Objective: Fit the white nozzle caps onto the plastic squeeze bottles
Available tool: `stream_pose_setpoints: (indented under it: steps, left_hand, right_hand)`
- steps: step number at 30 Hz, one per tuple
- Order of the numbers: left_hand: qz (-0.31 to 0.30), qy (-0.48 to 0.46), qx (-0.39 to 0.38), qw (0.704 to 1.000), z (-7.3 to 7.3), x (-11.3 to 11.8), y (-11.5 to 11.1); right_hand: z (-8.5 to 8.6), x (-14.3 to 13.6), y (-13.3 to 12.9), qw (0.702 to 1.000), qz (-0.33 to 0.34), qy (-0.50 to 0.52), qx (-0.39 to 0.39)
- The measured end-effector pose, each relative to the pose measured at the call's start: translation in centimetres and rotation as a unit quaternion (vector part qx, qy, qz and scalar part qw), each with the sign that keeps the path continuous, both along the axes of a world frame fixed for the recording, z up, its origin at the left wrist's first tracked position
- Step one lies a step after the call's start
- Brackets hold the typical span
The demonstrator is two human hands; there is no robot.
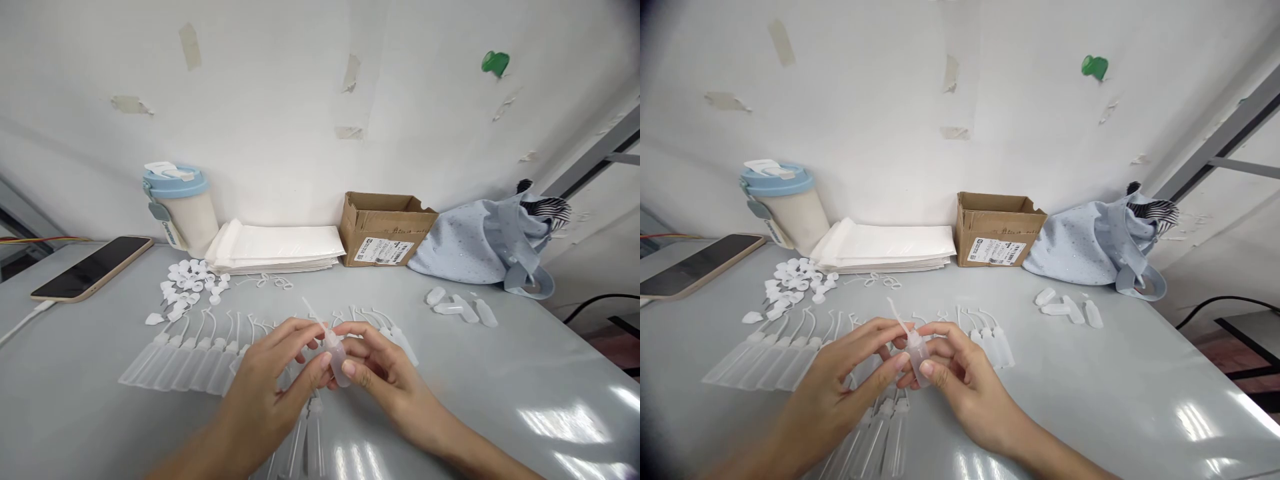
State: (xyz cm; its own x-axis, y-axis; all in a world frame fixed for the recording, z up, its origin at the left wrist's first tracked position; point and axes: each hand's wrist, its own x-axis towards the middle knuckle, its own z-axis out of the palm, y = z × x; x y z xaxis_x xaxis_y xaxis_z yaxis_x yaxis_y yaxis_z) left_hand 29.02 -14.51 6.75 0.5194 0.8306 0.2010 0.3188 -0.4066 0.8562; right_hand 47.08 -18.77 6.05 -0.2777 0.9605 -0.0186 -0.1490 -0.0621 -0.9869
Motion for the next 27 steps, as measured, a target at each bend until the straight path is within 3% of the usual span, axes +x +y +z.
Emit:
stream_pose_setpoints:
  steps: [4,8,15,22,27]
  left_hand:
    - [-0.015,0.008,0.176,0.984,-1.4,-0.1,-0.4]
    - [-0.03,0.012,0.265,0.964,-2.3,0.1,-0.4]
    - [-0.02,0.036,0.332,0.942,-1.7,0.2,-0.3]
    - [-0.05,0.076,0.383,0.919,-1.3,0.1,-0.4]
    - [-0.043,0.072,0.38,0.921,-1.5,0.2,-0.4]
  right_hand:
    - [-0.2,0.2,0.3,0.997,0.015,0.068,-0.032]
    - [-0.2,0.3,0.4,0.985,0.05,0.14,-0.083]
    - [0.5,0.3,0.4,0.984,0.085,0.129,-0.091]
    - [0.7,0.1,0.1,0.997,-0.029,-0.051,-0.05]
    - [0.8,0.2,0.1,0.996,-0.025,-0.026,-0.076]
